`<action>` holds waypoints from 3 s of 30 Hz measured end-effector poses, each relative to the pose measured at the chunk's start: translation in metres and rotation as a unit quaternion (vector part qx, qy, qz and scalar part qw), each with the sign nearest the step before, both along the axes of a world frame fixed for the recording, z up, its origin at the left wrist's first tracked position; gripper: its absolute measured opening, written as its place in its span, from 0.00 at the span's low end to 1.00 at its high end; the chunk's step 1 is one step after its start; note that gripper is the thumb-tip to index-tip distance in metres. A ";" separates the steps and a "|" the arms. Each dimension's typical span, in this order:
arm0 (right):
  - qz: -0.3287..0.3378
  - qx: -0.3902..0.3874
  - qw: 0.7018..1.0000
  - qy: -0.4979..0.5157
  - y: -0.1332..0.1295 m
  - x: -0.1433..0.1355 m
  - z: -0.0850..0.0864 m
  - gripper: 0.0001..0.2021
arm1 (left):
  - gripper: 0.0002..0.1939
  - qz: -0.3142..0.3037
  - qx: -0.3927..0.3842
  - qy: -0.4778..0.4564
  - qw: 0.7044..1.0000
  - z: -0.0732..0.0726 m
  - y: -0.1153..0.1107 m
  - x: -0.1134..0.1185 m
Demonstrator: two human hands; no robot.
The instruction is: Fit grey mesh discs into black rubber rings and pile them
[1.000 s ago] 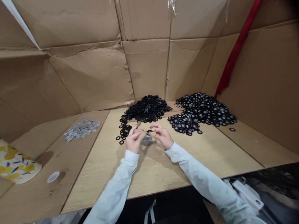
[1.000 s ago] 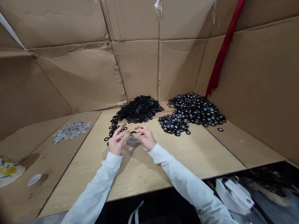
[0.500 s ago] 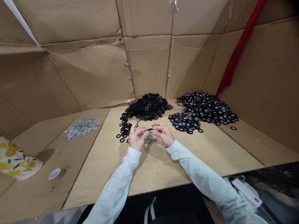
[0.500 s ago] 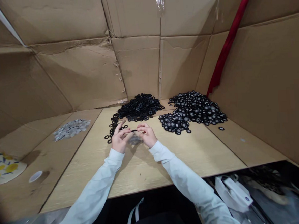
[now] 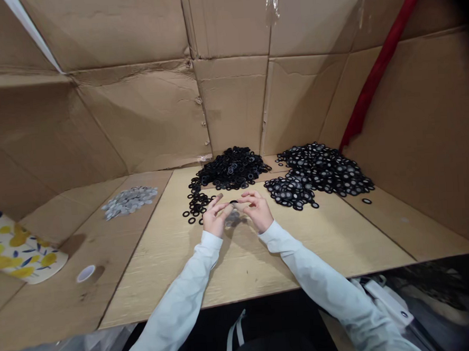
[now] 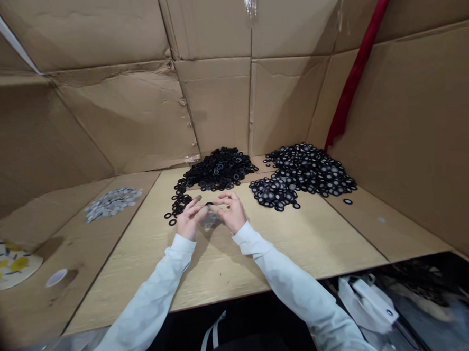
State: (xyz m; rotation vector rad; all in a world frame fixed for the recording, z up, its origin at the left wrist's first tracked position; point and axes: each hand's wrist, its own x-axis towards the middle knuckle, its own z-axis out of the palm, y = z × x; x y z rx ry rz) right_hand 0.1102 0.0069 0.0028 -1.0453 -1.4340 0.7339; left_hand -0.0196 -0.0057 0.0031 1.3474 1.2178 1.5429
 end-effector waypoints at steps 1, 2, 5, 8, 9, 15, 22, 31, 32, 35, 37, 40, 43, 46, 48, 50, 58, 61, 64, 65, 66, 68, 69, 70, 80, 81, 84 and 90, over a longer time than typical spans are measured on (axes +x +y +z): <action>0.007 -0.008 1.000 0.002 0.000 0.001 0.000 0.06 | 0.08 -0.005 -0.004 -0.004 1.000 -0.001 0.000 0.000; 0.023 -0.015 1.000 0.008 0.001 0.002 0.000 0.06 | 0.08 -0.011 -0.008 -0.009 1.000 -0.001 0.000 0.000; 0.110 -0.035 0.992 0.047 0.004 0.005 -0.001 0.06 | 0.09 -0.052 -0.039 -0.061 0.996 -0.001 -0.001 0.002; 0.195 -0.041 0.976 0.088 0.008 0.008 -0.005 0.07 | 0.11 -0.108 -0.099 -0.148 0.978 -0.001 -0.001 0.003; 0.217 -0.042 0.971 0.096 0.009 0.009 -0.006 0.07 | 0.11 -0.124 -0.119 -0.171 0.970 -0.001 -0.001 0.003; 0.190 -0.030 0.979 0.060 0.011 0.007 -0.006 0.09 | 0.12 -0.148 -0.225 -0.254 0.929 0.001 -0.003 0.005; 0.066 0.064 0.994 -0.055 0.003 -0.002 -0.005 0.05 | 0.12 -0.237 -0.315 -0.350 0.850 0.006 -0.008 0.007; 0.002 0.189 0.965 -0.184 -0.002 0.005 0.001 0.04 | 0.15 -0.225 -0.323 -0.318 0.863 -0.001 -0.006 0.008; -0.002 0.189 0.964 -0.185 -0.002 0.004 0.001 0.05 | 0.15 -0.237 -0.329 -0.334 0.851 -0.002 -0.006 0.008; 0.004 0.184 0.966 -0.184 -0.005 0.001 0.000 0.06 | 0.13 -0.270 -0.325 -0.385 0.821 -0.003 -0.008 0.009; 0.013 0.182 0.964 -0.192 -0.007 -0.001 0.000 0.06 | 0.11 -0.280 -0.305 -0.404 0.816 -0.004 -0.008 0.010; 0.010 0.184 0.960 -0.212 -0.009 -0.002 0.000 0.07 | 0.11 -0.284 -0.285 -0.407 0.820 -0.007 -0.006 0.011; -0.013 0.198 0.950 -0.242 -0.009 -0.001 0.000 0.07 | 0.12 -0.263 -0.276 -0.394 0.836 -0.009 -0.005 0.012; -0.044 0.224 0.928 -0.294 -0.009 -0.001 -0.002 0.08 | 0.13 -0.223 -0.264 -0.372 0.862 -0.010 -0.005 0.015; -0.065 0.242 0.905 -0.344 -0.009 -0.003 -0.004 0.09 | 0.14 -0.186 -0.251 -0.347 0.884 -0.011 -0.005 0.018; -0.077 0.256 0.876 -0.402 -0.008 -0.002 -0.003 0.10 | 0.15 -0.150 -0.238 -0.312 0.907 -0.012 -0.005 0.020; -0.246 0.004 0.829 -0.502 0.030 0.064 0.001 0.10 | 0.11 0.107 0.008 0.218 0.970 -0.011 0.025 -0.028; -0.332 -0.127 0.811 -0.464 0.043 0.093 -0.003 0.12 | 0.09 0.142 -0.015 0.429 0.892 -0.017 0.035 -0.053; -0.341 -0.167 0.805 -0.457 0.049 0.108 -0.010 0.12 | 0.11 0.135 -0.038 0.532 0.835 -0.025 0.039 -0.060; -0.348 -0.166 0.803 -0.454 0.050 0.110 -0.012 0.11 | 0.12 0.137 -0.038 0.550 0.823 -0.027 0.039 -0.060; -0.360 -0.161 0.801 -0.451 0.050 0.111 -0.014 0.11 | 0.14 0.142 -0.037 0.563 0.814 -0.028 0.039 -0.058; -0.384 -0.138 0.797 -0.445 0.051 0.111 -0.016 0.12 | 0.15 0.152 -0.033 0.583 0.797 -0.029 0.038 -0.053; -0.388 -0.121 0.799 -0.443 0.052 0.109 -0.016 0.12 | 0.15 0.153 -0.026 0.594 0.789 -0.028 0.038 -0.051; -0.379 -0.098 0.806 -0.444 0.052 0.105 -0.017 0.13 | 0.14 0.153 -0.015 0.607 0.780 -0.028 0.038 -0.049; 0.034 0.071 0.873 -0.481 0.025 0.011 -0.043 0.16 | 0.14 0.147 0.027 0.660 0.736 -0.028 0.032 -0.033; 0.029 0.067 0.872 -0.484 0.023 0.007 -0.044 0.15 | 0.14 0.133 0.019 0.658 0.741 -0.028 0.032 -0.032; 0.020 0.057 0.877 -0.476 0.020 0.001 -0.044 0.12 | 0.15 0.087 -0.009 0.653 0.752 -0.029 0.033 -0.028; 0.026 0.050 0.926 -0.373 0.021 -0.001 -0.038 0.07 | 0.11 0.098 0.000 0.563 0.820 -0.034 0.040 -0.026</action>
